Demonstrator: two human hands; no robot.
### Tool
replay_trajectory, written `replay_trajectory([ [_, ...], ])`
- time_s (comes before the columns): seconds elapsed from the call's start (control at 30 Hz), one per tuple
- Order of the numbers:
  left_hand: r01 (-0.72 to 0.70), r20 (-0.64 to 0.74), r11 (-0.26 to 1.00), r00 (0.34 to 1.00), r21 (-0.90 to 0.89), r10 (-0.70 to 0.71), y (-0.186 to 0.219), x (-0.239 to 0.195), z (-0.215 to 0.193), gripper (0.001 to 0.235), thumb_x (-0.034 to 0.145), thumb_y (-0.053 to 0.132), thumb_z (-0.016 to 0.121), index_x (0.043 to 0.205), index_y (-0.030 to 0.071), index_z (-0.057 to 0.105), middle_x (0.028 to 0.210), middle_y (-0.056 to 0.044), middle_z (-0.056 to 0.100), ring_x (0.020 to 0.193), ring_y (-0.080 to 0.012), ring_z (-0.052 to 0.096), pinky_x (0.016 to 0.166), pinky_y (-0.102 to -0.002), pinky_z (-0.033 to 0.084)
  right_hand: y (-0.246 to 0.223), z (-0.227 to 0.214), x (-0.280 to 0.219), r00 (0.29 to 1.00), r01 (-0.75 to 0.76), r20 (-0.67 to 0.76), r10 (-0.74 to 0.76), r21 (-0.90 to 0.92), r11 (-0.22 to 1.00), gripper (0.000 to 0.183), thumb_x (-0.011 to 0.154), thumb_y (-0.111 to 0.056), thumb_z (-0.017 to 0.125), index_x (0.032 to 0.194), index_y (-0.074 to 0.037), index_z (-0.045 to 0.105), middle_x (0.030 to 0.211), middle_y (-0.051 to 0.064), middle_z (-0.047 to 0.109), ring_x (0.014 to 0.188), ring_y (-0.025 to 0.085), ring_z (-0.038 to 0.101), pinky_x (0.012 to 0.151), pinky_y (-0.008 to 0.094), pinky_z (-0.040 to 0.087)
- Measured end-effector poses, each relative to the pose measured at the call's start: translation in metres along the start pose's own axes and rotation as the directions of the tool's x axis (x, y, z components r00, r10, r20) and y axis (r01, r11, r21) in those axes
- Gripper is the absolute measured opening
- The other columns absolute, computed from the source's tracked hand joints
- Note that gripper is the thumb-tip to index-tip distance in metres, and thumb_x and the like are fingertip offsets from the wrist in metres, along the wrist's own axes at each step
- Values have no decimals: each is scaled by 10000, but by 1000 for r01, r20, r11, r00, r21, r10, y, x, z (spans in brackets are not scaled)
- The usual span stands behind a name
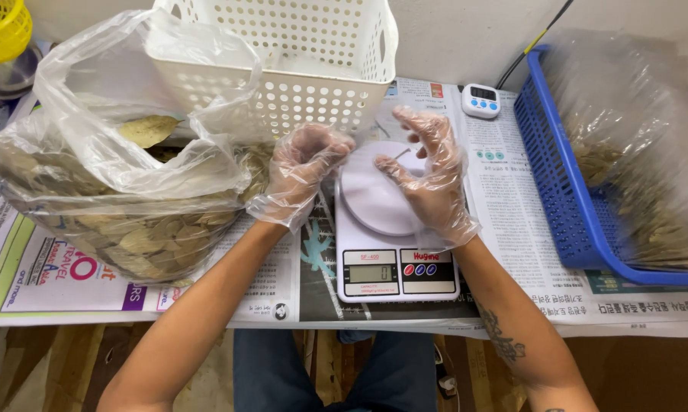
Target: Weighing bay leaves on a digital scale for packaging.
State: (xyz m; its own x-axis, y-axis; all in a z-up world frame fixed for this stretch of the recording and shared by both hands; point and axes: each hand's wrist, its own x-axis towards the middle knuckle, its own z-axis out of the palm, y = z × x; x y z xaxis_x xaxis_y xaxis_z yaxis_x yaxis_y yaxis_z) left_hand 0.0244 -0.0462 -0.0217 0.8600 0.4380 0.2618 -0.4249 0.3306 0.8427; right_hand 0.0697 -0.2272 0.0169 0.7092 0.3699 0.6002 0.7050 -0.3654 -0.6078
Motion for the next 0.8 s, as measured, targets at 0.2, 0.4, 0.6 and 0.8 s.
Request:
replay_trajectory([
  [0.2,-35,128,999,991,35,30,1,-1,-3,206,782,11,894,916,62,746,775,-106,766,692,-78,696,630,-193,571,9,1,2,988,138,-74,-136,15,990,144,912,-213,863,1023,-162,788,971,58,621,850,220,649,771,318,542],
  [0.4,-15,147,1000,989,10,14,-2,-1,-7,441,733,-26,925,1108,26,701,866,-140,786,825,-163,776,806,-251,626,29,18,0,966,212,-159,-202,49,976,300,863,-178,911,1052,-78,700,800,45,714,687,173,663,683,283,543],
  [0.6,-51,52,967,998,251,39,2,5,-7,221,773,135,932,959,134,812,778,-44,778,747,-50,718,721,-213,599,15,2,1,965,203,-209,-158,213,956,450,900,-24,852,1245,54,574,918,146,704,795,193,673,762,320,560],
  [0.8,-190,56,929,982,319,182,-15,-3,5,142,845,152,882,860,36,802,720,-151,749,758,-155,723,717,-294,584,13,-6,1,930,253,-300,-212,102,962,158,877,44,887,897,17,732,783,120,748,683,199,720,690,319,594],
])
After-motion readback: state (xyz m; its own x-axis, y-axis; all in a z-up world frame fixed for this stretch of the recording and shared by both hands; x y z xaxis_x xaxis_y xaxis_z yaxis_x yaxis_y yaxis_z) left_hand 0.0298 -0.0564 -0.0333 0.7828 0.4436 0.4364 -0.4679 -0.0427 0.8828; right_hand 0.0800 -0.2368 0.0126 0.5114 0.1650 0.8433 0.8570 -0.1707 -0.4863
